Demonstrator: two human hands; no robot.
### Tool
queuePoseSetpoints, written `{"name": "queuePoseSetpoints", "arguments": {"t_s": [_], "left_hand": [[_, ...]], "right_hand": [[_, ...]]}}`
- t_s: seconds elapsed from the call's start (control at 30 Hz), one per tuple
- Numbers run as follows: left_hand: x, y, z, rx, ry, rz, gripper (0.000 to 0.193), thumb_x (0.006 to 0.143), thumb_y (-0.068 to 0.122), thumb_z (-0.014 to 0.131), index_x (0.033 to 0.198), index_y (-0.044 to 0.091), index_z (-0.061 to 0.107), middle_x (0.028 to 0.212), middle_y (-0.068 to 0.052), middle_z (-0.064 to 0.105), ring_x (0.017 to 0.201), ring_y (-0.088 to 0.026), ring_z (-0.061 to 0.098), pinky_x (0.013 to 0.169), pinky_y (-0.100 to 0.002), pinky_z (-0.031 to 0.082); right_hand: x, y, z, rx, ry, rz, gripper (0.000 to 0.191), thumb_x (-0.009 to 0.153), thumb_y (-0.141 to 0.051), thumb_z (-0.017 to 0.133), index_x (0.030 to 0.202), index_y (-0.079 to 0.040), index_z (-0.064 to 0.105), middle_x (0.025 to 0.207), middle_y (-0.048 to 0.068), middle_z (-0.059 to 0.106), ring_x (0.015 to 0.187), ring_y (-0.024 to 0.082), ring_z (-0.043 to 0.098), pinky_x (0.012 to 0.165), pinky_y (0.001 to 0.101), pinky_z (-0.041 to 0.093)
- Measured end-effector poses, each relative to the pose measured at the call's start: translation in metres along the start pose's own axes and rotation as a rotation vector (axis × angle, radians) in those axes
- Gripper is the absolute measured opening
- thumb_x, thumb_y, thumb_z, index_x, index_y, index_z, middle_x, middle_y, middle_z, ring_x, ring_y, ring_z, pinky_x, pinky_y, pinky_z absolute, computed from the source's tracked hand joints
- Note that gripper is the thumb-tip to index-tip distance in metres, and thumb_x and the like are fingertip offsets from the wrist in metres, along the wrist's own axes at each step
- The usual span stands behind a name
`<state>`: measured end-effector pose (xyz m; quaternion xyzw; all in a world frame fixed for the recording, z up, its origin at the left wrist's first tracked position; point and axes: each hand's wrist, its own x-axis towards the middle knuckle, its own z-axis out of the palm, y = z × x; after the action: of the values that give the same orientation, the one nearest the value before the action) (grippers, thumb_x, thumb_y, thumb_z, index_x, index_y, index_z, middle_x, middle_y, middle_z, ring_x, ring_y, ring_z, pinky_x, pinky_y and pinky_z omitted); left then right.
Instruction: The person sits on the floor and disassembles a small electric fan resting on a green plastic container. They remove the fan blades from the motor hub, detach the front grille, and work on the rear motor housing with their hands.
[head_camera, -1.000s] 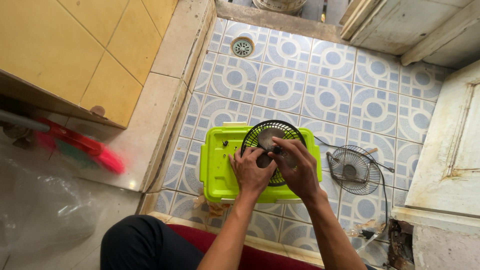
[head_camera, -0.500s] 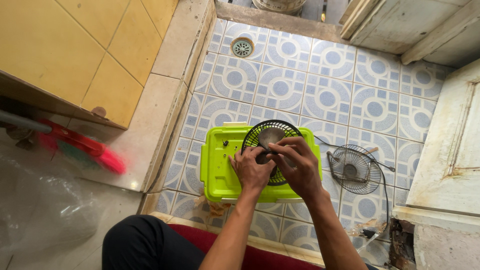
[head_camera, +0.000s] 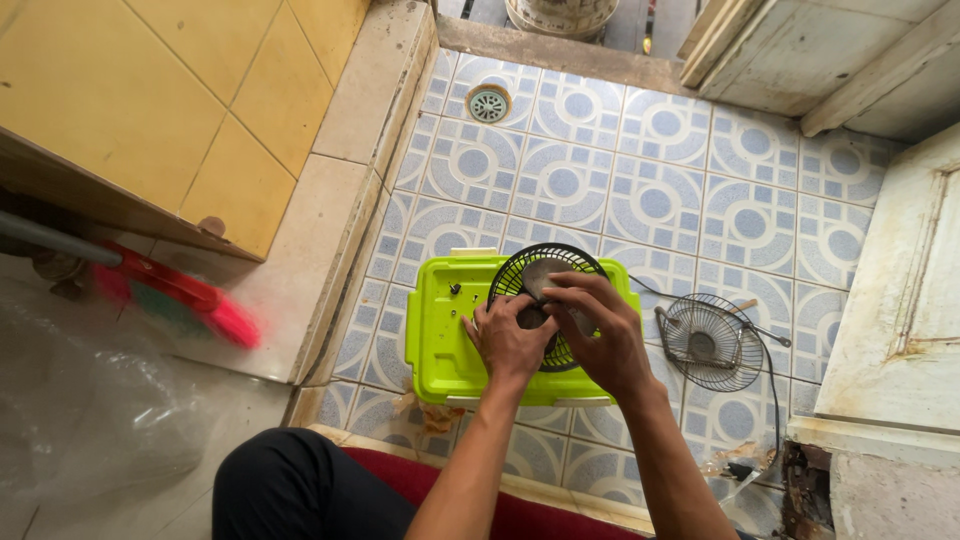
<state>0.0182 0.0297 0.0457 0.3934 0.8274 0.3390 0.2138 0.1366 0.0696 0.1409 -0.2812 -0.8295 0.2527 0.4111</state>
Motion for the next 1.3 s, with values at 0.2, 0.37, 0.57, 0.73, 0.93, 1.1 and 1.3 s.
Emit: {"name": "queuePoseSetpoints", "arguments": {"t_s": [0.2, 0.37, 0.57, 0.73, 0.93, 1.1, 1.3], "left_hand": [[-0.0016, 0.0008, -0.0004, -0.013, -0.002, -0.016, 0.048, 0.064, 0.051, 0.085, 0.103, 0.022, 0.081, 0.115, -0.001, 0.071, 0.121, -0.032, 0.054, 0.117, -0.056, 0.023], [-0.0019, 0.0021, -0.0027, -0.006, -0.018, -0.017, 0.051, 0.063, 0.051, 0.086, 0.104, 0.021, 0.08, 0.113, -0.002, 0.071, 0.12, -0.032, 0.053, 0.117, -0.058, 0.021], [-0.0023, -0.0014, 0.0002, -0.008, 0.014, -0.005, 0.05, 0.064, 0.051, 0.086, 0.104, 0.021, 0.08, 0.112, -0.003, 0.071, 0.12, -0.033, 0.054, 0.116, -0.057, 0.023], [-0.0021, -0.0046, 0.0052, 0.016, 0.05, 0.033, 0.046, 0.066, 0.049, 0.085, 0.101, 0.021, 0.081, 0.112, -0.003, 0.072, 0.119, -0.033, 0.055, 0.116, -0.055, 0.027], [-0.0021, -0.0045, 0.0038, 0.002, 0.026, 0.013, 0.052, 0.062, 0.052, 0.086, 0.103, 0.02, 0.08, 0.112, -0.003, 0.071, 0.115, -0.032, 0.056, 0.113, -0.056, 0.027], [-0.0027, -0.0049, 0.0029, -0.013, 0.024, 0.01, 0.051, 0.064, 0.053, 0.085, 0.103, 0.02, 0.08, 0.111, -0.002, 0.071, 0.115, -0.032, 0.056, 0.111, -0.053, 0.03], [-0.0016, -0.0076, 0.0057, -0.011, 0.075, 0.056, 0.048, 0.066, 0.049, 0.082, 0.103, 0.02, 0.081, 0.112, -0.002, 0.072, 0.115, -0.032, 0.057, 0.111, -0.051, 0.032]], "right_hand": [[-0.0032, 0.0025, 0.0028, 0.022, 0.026, 0.09, 0.031, 0.082, 0.004, 0.079, 0.11, -0.008, 0.073, 0.106, 0.008, 0.073, 0.098, 0.025, 0.075, 0.081, 0.0349, 0.061], [-0.0037, 0.0084, -0.0002, 0.091, -0.092, 0.091, 0.038, 0.088, 0.01, 0.069, 0.122, -0.007, 0.072, 0.121, 0.01, 0.074, 0.106, 0.026, 0.076, 0.086, 0.0336, 0.064], [-0.0037, 0.0079, 0.001, 0.05, -0.053, 0.072, 0.033, 0.088, 0.003, 0.075, 0.12, -0.007, 0.072, 0.124, 0.011, 0.074, 0.109, 0.027, 0.075, 0.088, 0.0354, 0.062], [-0.0053, 0.0079, 0.005, 0.015, 0.013, 0.173, 0.032, 0.08, -0.004, 0.085, 0.11, -0.011, 0.076, 0.108, 0.011, 0.071, 0.089, 0.023, 0.075, 0.076, 0.0347, 0.061], [-0.0049, 0.0084, 0.0019, 0.098, -0.037, 0.139, 0.036, 0.086, 0.005, 0.074, 0.12, -0.008, 0.073, 0.111, 0.01, 0.076, 0.098, 0.024, 0.077, 0.082, 0.0325, 0.062], [-0.0007, 0.005, -0.0012, 0.1, -0.033, 0.067, 0.034, 0.089, 0.005, 0.074, 0.121, -0.007, 0.072, 0.116, 0.011, 0.076, 0.106, 0.027, 0.076, 0.088, 0.034, 0.06], [-0.0028, 0.0054, 0.0047, -0.041, 0.026, 0.093, 0.034, 0.078, -0.006, 0.087, 0.11, -0.012, 0.077, 0.1, 0.01, 0.072, 0.09, 0.023, 0.074, 0.076, 0.0345, 0.059]]}}
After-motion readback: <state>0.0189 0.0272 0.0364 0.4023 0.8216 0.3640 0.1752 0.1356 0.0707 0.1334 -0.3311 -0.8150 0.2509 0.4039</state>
